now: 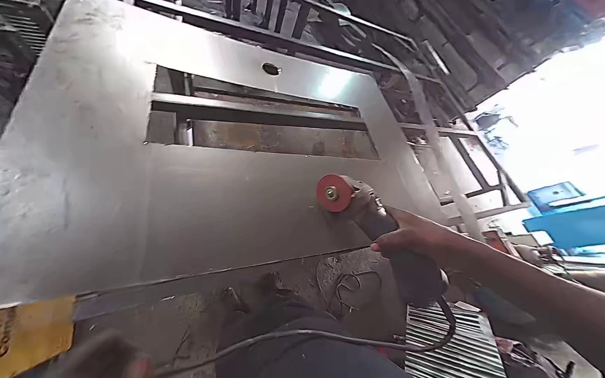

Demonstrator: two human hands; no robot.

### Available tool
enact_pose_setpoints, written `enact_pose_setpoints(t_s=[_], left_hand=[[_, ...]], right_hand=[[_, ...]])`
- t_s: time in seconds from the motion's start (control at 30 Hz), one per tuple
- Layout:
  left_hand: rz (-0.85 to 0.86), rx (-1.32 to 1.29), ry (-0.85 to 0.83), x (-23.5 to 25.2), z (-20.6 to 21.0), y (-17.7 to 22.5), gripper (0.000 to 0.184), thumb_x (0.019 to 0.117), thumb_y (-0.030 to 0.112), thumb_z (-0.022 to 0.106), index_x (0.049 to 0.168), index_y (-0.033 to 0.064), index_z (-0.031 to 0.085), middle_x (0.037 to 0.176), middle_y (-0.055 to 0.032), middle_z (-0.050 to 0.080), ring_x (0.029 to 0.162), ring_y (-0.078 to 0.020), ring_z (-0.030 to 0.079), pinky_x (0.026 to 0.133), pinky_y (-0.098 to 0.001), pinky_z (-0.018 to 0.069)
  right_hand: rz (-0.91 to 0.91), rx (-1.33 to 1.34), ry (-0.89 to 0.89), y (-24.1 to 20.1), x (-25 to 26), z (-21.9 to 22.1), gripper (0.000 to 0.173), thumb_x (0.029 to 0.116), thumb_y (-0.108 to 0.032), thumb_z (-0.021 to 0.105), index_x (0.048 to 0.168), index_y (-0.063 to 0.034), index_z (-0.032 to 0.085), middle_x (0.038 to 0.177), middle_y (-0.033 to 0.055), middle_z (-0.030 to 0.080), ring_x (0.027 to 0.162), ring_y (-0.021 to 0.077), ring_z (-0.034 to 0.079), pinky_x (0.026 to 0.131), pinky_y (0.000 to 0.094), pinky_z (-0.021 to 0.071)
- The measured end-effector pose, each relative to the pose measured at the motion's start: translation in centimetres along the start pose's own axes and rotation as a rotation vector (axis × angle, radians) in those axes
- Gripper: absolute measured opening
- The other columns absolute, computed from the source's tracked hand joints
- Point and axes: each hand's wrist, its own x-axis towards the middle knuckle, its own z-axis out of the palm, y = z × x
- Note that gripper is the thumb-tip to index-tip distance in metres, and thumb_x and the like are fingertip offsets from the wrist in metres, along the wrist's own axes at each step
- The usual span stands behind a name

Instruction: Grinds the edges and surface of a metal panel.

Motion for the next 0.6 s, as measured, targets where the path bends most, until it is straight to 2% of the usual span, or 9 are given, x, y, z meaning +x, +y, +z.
enact_pose_setpoints(t_s=[0.07,0.1,0.13,0.2,0.27,0.3,0.37,0.47,0.6], left_hand=[[-0.15,0.044,0.391,2.7,-0.9,-1.9,0.049,0.1076,0.024,0.048,0.134,-0.0153,0.036,0.108,-0.0049,0.054,0.076,0.001,0.055,0.065,-0.0187,0.051],[-0.25,0.007,0.505,3.7,-1.2,-2.7,0.047,0.1088,0.02,0.045,0.138,-0.0151,0.035,0.109,-0.0056,0.055,0.075,0.0011,0.054,0.063,-0.0178,0.0505],[-0.387,-0.07,0.569,4.5,-1.0,-3.0,0.041,0.1108,0.025,0.041,0.139,-0.0046,0.039,0.102,0.0004,0.056,0.065,0.0022,0.052,0.054,-0.016,0.047],[-0.503,-0.271,0.577,6.2,-0.4,-3.9,0.037,0.1121,0.04,0.034,0.126,0.0124,0.054,0.084,0.0072,0.063,0.053,-0.0002,0.052,0.045,-0.0177,0.0456],[-0.526,-0.393,0.525,7.9,0.3,-4.2,0.046,0.1105,0.051,0.03,0.12,0.0188,0.062,0.089,0.0065,0.071,0.062,-0.0031,0.063,0.053,-0.0229,0.0539],[-0.523,-0.428,0.509,8.6,0.5,-4.2,0.047,0.1108,0.05,0.031,0.123,0.0194,0.063,0.097,0.0058,0.073,0.075,-0.0046,0.069,0.064,-0.0266,0.0591],[-0.463,-0.411,0.541,9.5,0.8,-4.1,0.035,0.1115,0.039,0.038,0.11,0.0163,0.065,0.092,0.0059,0.071,0.082,-0.0054,0.07,0.074,-0.0287,0.0613],[-0.293,-0.319,0.608,9.6,0.1,-5.0,0.017,0.1039,0.015,0.055,0.09,0.0103,0.063,0.079,0.0052,0.064,0.075,-0.0061,0.065,0.074,-0.0269,0.0576],[-0.278,-0.271,0.606,7.8,0.6,-0.7,0.019,0.1033,0.008,0.051,0.089,0.008,0.063,0.075,0.0065,0.064,0.071,-0.0041,0.066,0.069,-0.0236,0.0577]], right_hand=[[0.004,0.067,0.02,-0.1,-0.3,0.7,0.072,0.0681,-0.021,0.083,0.133,-0.016,0.051,0.096,0.01,0.07,0.074,0.0209,0.071,0.064,0.0361,0.0619],[0.005,0.109,0.037,-0.1,-0.6,1.0,0.069,0.0696,-0.022,0.081,0.132,-0.0159,0.051,0.093,0.0095,0.069,0.072,0.0203,0.071,0.062,0.0352,0.0615],[-0.001,0.136,0.063,-0.1,-0.7,1.4,0.065,0.0704,-0.023,0.08,0.129,-0.0153,0.052,0.091,0.0088,0.069,0.071,0.02,0.07,0.061,0.0348,0.0612],[-0.026,0.145,0.102,0.2,-0.3,1.7,0.065,0.0692,-0.025,0.08,0.128,-0.0152,0.054,0.09,0.0079,0.07,0.07,0.02,0.071,0.059,0.0355,0.0611],[-0.048,0.143,0.116,0.6,0.0,1.8,0.066,0.0678,-0.027,0.08,0.128,-0.0157,0.055,0.091,0.008,0.07,0.07,0.0201,0.071,0.059,0.0357,0.0612],[-0.048,0.15,0.107,0.7,0.1,1.7,0.066,0.0689,-0.027,0.08,0.129,-0.0158,0.054,0.093,0.0086,0.07,0.071,0.0206,0.071,0.061,0.0362,0.0615],[-0.048,0.173,0.1,0.8,-0.2,1.6,0.062,0.0715,-0.024,0.079,0.127,-0.0147,0.055,0.092,0.0087,0.07,0.071,0.0199,0.071,0.061,0.0352,0.0611],[-0.04,0.203,0.09,1.2,0.1,1.5,0.063,0.071,-0.024,0.08,0.127,-0.0135,0.054,0.089,0.0093,0.069,0.069,0.0199,0.07,0.06,0.0349,0.0606],[-0.036,0.175,0.072,1.3,0.1,0.9,0.07,0.0685,-0.023,0.081,0.131,-0.0144,0.051,0.092,0.0097,0.07,0.071,0.0202,0.07,0.062,0.0355,0.061]])
